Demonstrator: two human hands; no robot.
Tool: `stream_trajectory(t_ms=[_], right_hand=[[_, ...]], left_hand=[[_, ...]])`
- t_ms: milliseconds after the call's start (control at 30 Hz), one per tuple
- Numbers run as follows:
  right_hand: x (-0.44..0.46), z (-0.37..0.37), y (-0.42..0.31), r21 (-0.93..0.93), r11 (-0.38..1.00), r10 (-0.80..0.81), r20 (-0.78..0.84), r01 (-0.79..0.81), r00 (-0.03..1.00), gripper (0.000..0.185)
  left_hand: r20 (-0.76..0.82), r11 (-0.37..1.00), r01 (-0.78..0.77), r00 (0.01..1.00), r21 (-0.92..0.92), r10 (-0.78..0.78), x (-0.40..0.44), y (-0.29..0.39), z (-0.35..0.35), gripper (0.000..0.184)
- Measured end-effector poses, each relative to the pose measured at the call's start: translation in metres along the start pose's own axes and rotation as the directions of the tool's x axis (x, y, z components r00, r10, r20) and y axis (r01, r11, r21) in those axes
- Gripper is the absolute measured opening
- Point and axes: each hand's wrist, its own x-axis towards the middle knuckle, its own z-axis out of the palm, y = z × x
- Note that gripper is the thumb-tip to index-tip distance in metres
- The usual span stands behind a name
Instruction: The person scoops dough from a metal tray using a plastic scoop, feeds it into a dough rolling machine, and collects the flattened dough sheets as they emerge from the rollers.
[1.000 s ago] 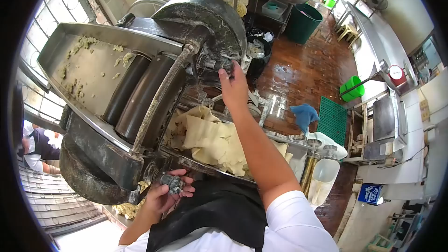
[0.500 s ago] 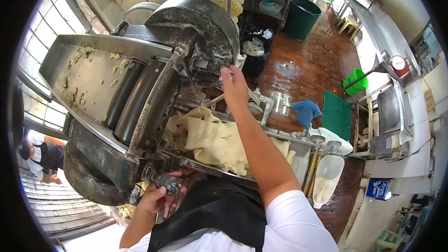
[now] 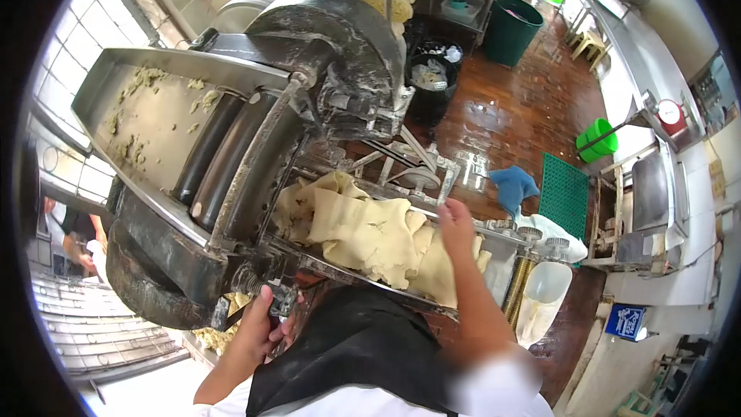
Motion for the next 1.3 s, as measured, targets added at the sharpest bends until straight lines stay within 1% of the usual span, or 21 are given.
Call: stream_trajectory(t_ms=[33,100,167,200,333,367,400,500,533,600,633,667,767,800,933,1033,1067,1133,1167,1200,1300], right_hand=[[-0.001,-0.023,-0.003,-0.148,0.986,-0.077,-0.010,0.075,0.997,0.034],[-0.001,-0.070,0.008,-0.229,0.973,-0.031,-0.051,0.019,0.998,0.034],[-0.010,-0.117,-0.001,-0.513,0.858,-0.097,-0.149,0.007,0.984,0.036],[-0.014,-0.138,0.000,-0.529,0.848,-0.078,-0.196,-0.038,0.978,0.037],[-0.037,-0.212,-0.002,-0.555,0.800,0.017,-0.360,-0.229,0.933,0.041],[-0.045,-0.226,-0.008,-0.581,0.762,0.042,-0.395,-0.285,0.918,0.043],[-0.053,-0.240,-0.011,-0.603,0.716,0.066,-0.441,-0.350,0.895,0.046],[-0.083,-0.280,-0.013,-0.760,0.474,-0.058,-0.531,-0.445,0.845,0.057],[-0.093,-0.291,-0.022,-0.727,0.412,0.101,-0.563,-0.549,0.821,0.070],[-0.110,-0.313,-0.008,-0.679,0.337,0.285,-0.587,-0.652,0.758,0.087],[-0.118,-0.325,0.006,-0.663,0.359,0.400,-0.527,-0.657,0.750,0.086],[-0.124,-0.328,0.014,-0.670,0.392,0.451,-0.457,-0.630,0.767,0.081],[-0.137,-0.316,0.029,-0.642,0.453,0.453,-0.432,-0.619,0.780,0.076],[-0.138,-0.305,0.020,-0.648,0.452,0.393,-0.473,-0.613,0.789,0.072],[-0.130,-0.277,-0.018,-0.713,0.304,0.334,-0.541,-0.632,0.771,0.061],[-0.133,-0.267,-0.004,-0.727,0.243,0.536,-0.452,-0.643,0.713,0.059],[-0.141,-0.270,0.023,-0.797,0.218,0.500,-0.405,-0.563,0.766,0.063],[-0.151,-0.283,0.091,-0.774,0.343,0.474,-0.347,-0.532,0.810,0.064],[-0.150,-0.275,0.092,-0.756,0.406,0.456,-0.319,-0.513,0.831,0.065],[-0.153,-0.272,0.089,-0.766,0.457,0.389,-0.285,-0.452,0.876,0.066],[-0.154,-0.284,0.118,-0.826,0.321,-0.108,-0.518,-0.463,0.849,0.067]], left_hand=[[0.008,1.000,0.002,1.000,-0.019,-0.001,0.001,0.000,-0.001,0.065],[0.052,0.995,0.016,0.999,-0.103,-0.010,0.006,-0.004,-0.008,0.063],[0.034,0.983,0.019,0.999,-0.184,-0.013,0.011,-0.007,-0.004,0.062],[0.115,0.978,0.024,0.993,-0.207,0.000,0.018,-0.011,-0.014,0.058],[0.213,0.947,0.011,0.975,-0.321,0.061,0.022,-0.006,-0.012,0.050],[0.181,0.945,-0.005,0.981,-0.327,0.068,0.020,-0.007,-0.014,0.050],[0.161,0.945,-0.010,0.985,-0.328,0.067,0.020,-0.007,-0.013,0.050],[0.122,0.948,-0.039,0.989,-0.315,0.081,0.021,-0.008,-0.007,0.053],[0.119,0.954,-0.051,0.989,-0.296,0.090,0.022,-0.010,-0.009,0.057],[0.158,0.941,-0.091,0.976,-0.327,0.149,0.027,-0.018,-0.010,0.067],[0.190,0.918,-0.115,0.962,-0.379,0.198,0.028,-0.021,-0.009,0.073],[0.231,0.920,-0.150,0.942,-0.362,0.245,0.030,-0.022,-0.010,0.089],[0.248,0.944,-0.181,0.935,-0.275,0.252,0.032,-0.028,-0.012,0.104],[0.323,0.964,-0.133,0.924,-0.229,0.204,0.031,-0.026,-0.019,0.111],[0.313,0.988,-0.151,0.938,-0.023,0.151,0.021,-0.022,-0.030,0.109],[0.267,0.990,-0.134,0.956,0.045,0.118,0.008,-0.023,-0.035,0.109],[0.258,0.989,-0.140,0.958,0.046,0.124,0.003,-0.025,-0.037,0.098],[0.206,0.979,-0.111,0.976,0.169,0.075,-0.002,-0.039,-0.048,0.088],[0.179,0.969,-0.096,0.982,0.230,0.055,-0.003,-0.047,-0.056,0.083],[0.180,0.971,-0.083,0.983,0.222,0.043,-0.003,-0.057,-0.066,0.065],[0.169,0.963,-0.027,0.985,0.270,-0.020,-0.012,-0.075,-0.093,0.056]])
